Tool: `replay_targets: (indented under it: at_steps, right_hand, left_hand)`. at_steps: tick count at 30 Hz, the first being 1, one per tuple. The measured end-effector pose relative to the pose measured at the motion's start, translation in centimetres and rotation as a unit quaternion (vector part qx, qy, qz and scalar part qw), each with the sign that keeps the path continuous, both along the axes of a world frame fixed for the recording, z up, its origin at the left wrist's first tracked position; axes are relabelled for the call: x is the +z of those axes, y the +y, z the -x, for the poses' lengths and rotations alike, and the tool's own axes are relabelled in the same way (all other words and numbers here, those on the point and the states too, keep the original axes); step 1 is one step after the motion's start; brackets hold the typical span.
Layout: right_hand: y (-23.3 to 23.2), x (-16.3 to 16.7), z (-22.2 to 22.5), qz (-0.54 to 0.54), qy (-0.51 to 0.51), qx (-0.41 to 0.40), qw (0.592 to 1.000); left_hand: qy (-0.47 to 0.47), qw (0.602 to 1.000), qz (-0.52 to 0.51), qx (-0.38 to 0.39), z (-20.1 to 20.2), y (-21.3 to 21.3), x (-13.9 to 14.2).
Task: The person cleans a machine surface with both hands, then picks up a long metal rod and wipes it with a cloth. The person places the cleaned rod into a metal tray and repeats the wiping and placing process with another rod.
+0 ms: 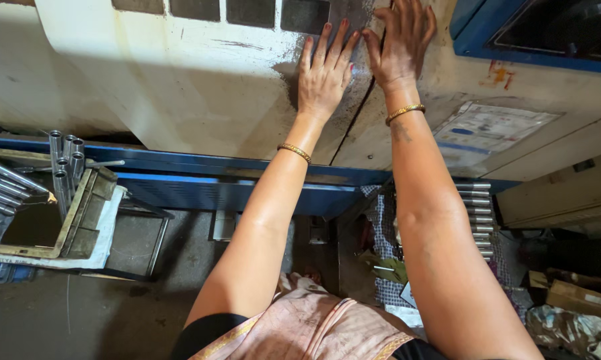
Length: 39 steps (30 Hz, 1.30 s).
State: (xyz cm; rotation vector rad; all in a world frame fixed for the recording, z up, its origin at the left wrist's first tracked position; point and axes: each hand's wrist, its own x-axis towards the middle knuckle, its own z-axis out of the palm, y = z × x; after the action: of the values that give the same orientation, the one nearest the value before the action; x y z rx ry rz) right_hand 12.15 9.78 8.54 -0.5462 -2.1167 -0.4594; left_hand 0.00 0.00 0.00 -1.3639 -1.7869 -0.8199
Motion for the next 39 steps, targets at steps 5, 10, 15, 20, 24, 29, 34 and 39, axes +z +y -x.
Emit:
replay_targets:
  at_steps: [5,10,15,20,24,29,34,39]
  right_hand:
    - [-0.3,0.1,-0.2,-0.012,0.009,0.02,1.0]
    - [-0.5,0.2,-0.2,-0.008,0.009,0.02,1.0]
    - [-0.9,0.2,0.0,0.011,0.019,0.035,0.999]
    - [-0.9,0.2,0.1,0.0,0.015,0.027,1.0]
    - [-0.8,0.2,0.3,-0.004,0.025,0.024,0.999]
    - [-1.0,0.0,0.4,-0.007,0.011,-0.015,1.0]
    - [-1.1,0.0,0.4,0.034,0.005,0.013,0.999]
    - [-0.6,-0.3,0.4,0.051,-0.023,-0.024,0.998]
  left_hand:
    - [-0.004,1.0,-0.007,-0.007,0.1,0.2,-0.2]
    - [-0.007,1.0,0.004,-0.011,0.3,0.2,-0.5]
    - [-0.008,1.0,0.007,-0.013,0.5,0.1,-0.8]
    - [-0.008,1.0,0.006,-0.013,0.6,-0.1,-0.8]
    - [-0.005,1.0,0.011,-0.007,0.8,-0.1,-0.7]
    - [0.005,1.0,0.016,0.004,0.9,-0.1,-0.8]
    - [0.006,1.0,0.017,0.009,1.0,-0.2,-0.9]
    - [-0.006,1.0,0.017,-0.006,0.9,-0.4,-0.6]
